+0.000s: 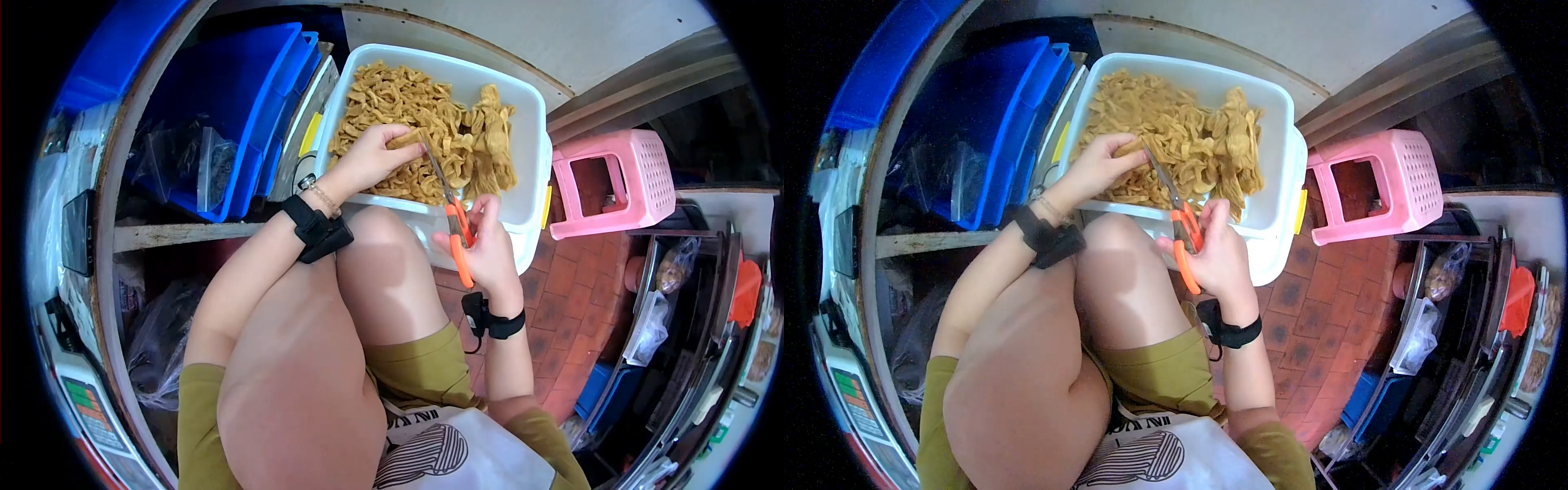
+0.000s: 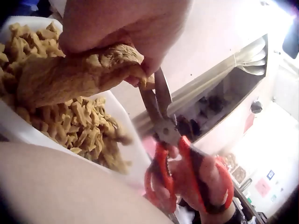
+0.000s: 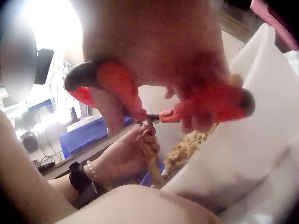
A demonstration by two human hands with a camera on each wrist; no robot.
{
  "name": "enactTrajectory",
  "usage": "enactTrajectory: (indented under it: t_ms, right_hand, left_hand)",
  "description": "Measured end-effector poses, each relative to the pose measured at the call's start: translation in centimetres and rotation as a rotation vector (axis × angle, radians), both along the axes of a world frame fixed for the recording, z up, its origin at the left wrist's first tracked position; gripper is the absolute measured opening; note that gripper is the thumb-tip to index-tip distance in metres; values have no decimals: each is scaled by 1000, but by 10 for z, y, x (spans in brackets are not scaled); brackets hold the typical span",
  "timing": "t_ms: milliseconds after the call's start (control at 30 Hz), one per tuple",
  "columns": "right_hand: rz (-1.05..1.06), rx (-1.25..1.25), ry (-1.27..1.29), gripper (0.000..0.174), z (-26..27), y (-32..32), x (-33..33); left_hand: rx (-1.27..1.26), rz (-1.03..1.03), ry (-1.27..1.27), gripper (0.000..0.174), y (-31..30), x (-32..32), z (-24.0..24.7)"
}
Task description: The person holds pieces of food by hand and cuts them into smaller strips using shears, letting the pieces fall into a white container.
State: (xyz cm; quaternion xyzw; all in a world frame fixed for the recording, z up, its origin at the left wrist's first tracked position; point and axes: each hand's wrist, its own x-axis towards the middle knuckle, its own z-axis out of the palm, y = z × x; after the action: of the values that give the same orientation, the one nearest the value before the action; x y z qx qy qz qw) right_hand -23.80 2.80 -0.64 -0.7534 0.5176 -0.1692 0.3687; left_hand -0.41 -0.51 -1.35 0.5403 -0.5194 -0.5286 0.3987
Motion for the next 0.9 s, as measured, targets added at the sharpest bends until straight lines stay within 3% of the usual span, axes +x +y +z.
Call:
enactTrajectory:
  t_ms: [200, 267, 600, 667, 800, 900]
  right_hand:
    - [42, -6, -19, 62, 1, -6, 3]
    - [55, -35, -7, 61, -1, -8, 3]
    - [-2, 60, -155, 58, -9, 3, 13]
    - [-46, 79, -279, 59, -17, 4, 12]
    - [-46, 69, -215, 60, -16, -1, -4]
    - [9, -76, -9, 64, -4, -9, -16]
  left_hand:
    - [-15, 33, 0, 23, 0, 1, -4]
    - [-217, -33, -112, 24, 0, 1, -10]
    - [-182, -55, -123, 24, 2, 2, 1]
    - [-14, -37, -40, 25, 5, 1, 13]
    - [-140, -69, -72, 29, 3, 3, -2]
    - [-174, -123, -52, 27, 0, 4, -11]
